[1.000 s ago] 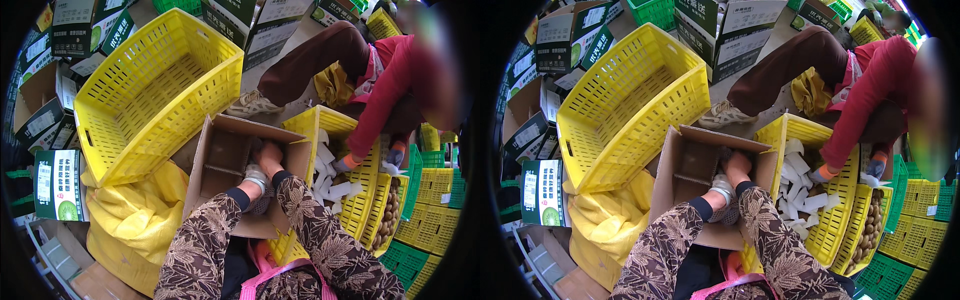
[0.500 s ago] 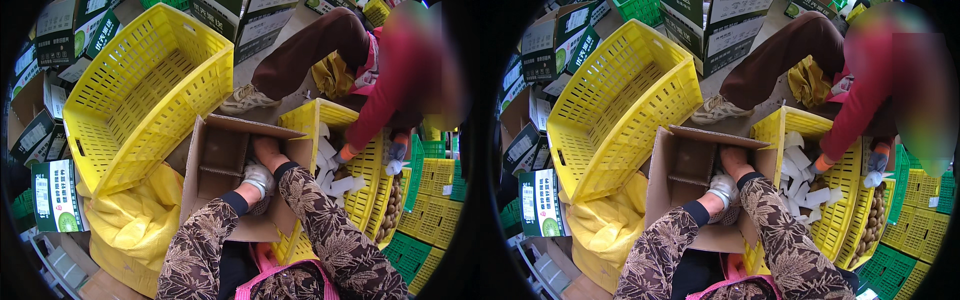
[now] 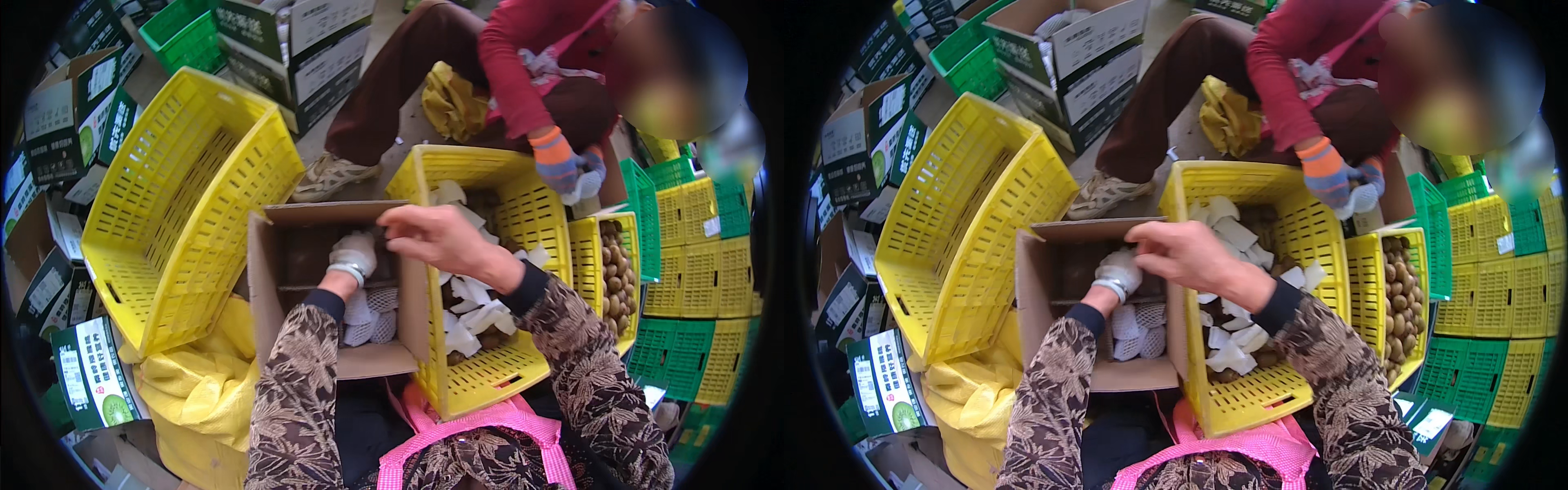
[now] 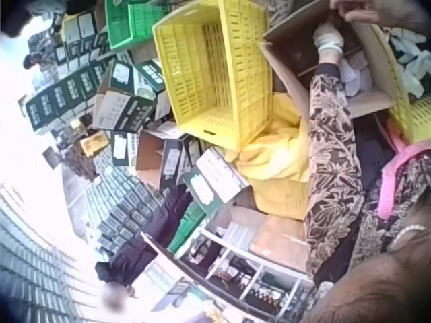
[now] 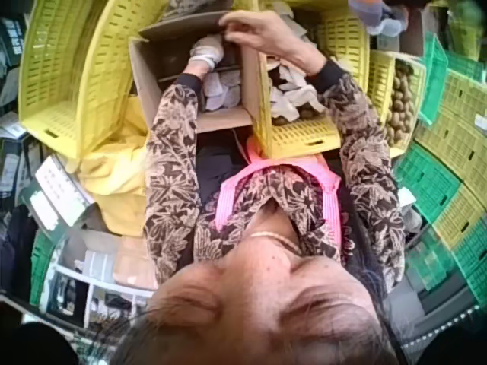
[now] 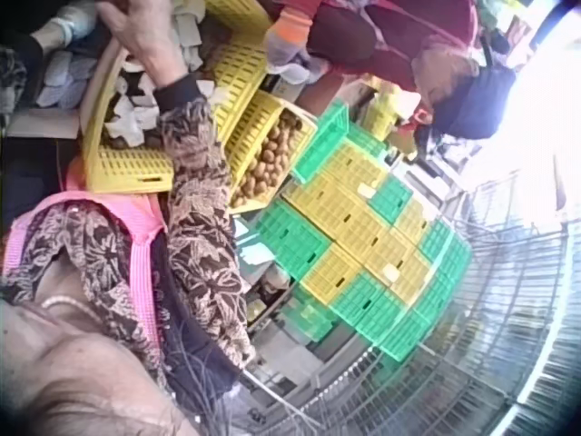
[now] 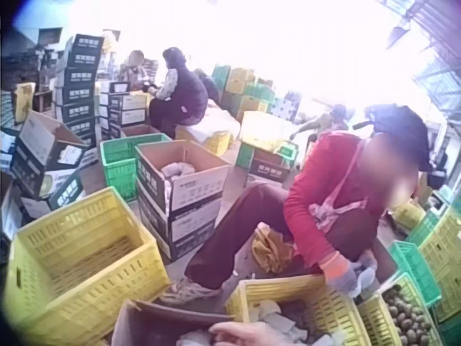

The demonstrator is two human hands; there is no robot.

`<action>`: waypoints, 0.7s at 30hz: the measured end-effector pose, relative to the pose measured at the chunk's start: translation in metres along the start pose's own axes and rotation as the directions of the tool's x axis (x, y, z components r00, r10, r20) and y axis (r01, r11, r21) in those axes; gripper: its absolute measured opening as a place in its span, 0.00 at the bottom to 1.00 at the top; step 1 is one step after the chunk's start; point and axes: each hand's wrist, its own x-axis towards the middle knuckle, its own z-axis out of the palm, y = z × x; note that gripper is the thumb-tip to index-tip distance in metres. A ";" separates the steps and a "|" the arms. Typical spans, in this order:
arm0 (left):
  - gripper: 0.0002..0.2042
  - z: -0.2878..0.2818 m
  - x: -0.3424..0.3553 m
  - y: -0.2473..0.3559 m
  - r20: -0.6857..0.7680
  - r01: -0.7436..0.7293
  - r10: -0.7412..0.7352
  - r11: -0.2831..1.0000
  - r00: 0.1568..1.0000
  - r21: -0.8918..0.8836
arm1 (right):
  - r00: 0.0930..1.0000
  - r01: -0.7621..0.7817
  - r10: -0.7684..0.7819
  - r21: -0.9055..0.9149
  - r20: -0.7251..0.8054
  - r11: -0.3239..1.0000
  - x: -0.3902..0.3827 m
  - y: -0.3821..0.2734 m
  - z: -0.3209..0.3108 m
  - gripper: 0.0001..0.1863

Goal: The person sits on the floor and repeatedly picks kiwis from a yellow crate, wraps each one in a white foam net, and places the wrapped fruit into a cardboard box. Another worker nearby performs the same task.

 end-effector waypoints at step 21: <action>0.09 -0.129 -0.105 0.160 -0.348 -0.511 0.506 0.855 0.789 0.084 | 0.973 -0.189 0.175 -0.957 -0.152 0.220 -0.235 0.197 -0.051 0.06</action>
